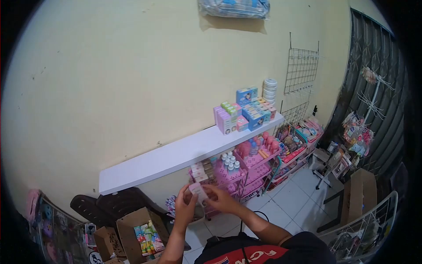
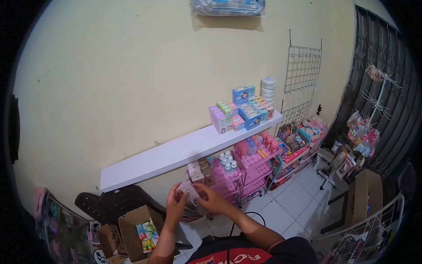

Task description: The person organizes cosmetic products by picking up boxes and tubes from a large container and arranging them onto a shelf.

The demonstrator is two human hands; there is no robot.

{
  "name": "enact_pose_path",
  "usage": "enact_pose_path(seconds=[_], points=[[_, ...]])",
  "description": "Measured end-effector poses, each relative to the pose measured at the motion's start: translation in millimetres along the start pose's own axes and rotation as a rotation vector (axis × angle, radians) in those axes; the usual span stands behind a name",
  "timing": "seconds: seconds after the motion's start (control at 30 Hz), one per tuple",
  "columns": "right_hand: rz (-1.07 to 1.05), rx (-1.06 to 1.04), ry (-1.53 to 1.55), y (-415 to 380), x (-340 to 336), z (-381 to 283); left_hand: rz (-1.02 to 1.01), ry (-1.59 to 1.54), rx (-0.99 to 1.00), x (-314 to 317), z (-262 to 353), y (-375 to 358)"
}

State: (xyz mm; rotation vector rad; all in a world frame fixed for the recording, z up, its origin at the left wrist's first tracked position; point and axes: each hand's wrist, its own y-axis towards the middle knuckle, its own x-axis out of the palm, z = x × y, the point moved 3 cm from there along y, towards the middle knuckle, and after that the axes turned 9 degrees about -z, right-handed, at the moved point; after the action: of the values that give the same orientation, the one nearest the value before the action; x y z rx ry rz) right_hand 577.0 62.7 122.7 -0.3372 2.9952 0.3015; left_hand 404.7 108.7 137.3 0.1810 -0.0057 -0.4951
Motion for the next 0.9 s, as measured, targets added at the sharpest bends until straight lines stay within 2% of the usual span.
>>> enact_pose_path(seconds=[0.07, 0.1, 0.17, 0.2, 0.23, 0.3, 0.4, 0.6, 0.9], points=[[0.040, -0.027, -0.092, 5.7, -42.5, -7.7, -0.031, -0.115, 0.091, 29.4, 12.9, 34.6], [0.073, -0.057, -0.188, 9.9, -63.7, -12.3, -0.030, -0.113, 0.092, 41.9, 18.7, 52.1], [0.108, -0.059, -0.192, 19.5, -100.5, -20.2, -0.034, -0.080, 0.019, 64.4, 26.4, 87.0], [0.159, -0.073, -0.241, 25.3, -119.6, -20.8, -0.061, -0.044, 0.098, 75.2, 27.5, 107.2], [0.210, -0.084, -0.290, 30.6, -138.0, -23.0, -0.057, -0.042, 0.095, 86.0, 28.8, 124.1], [0.217, -0.040, -0.305, 43.3, -171.3, -24.4, -0.039, -0.015, 0.175, 107.4, 35.4, 154.0], [0.276, -0.134, -0.220, 68.0, -209.6, -12.0, 0.027, 0.047, 0.147, 130.2, 35.5, 189.2], [0.302, -0.125, -0.200, 103.9, -252.9, 11.8, 0.066, 0.098, 0.118, 154.4, 1.3, 222.8], [0.354, -0.193, -0.320, 118.1, -264.5, 34.7, 0.100, 0.169, 0.066, 158.1, -14.2, 236.8]])
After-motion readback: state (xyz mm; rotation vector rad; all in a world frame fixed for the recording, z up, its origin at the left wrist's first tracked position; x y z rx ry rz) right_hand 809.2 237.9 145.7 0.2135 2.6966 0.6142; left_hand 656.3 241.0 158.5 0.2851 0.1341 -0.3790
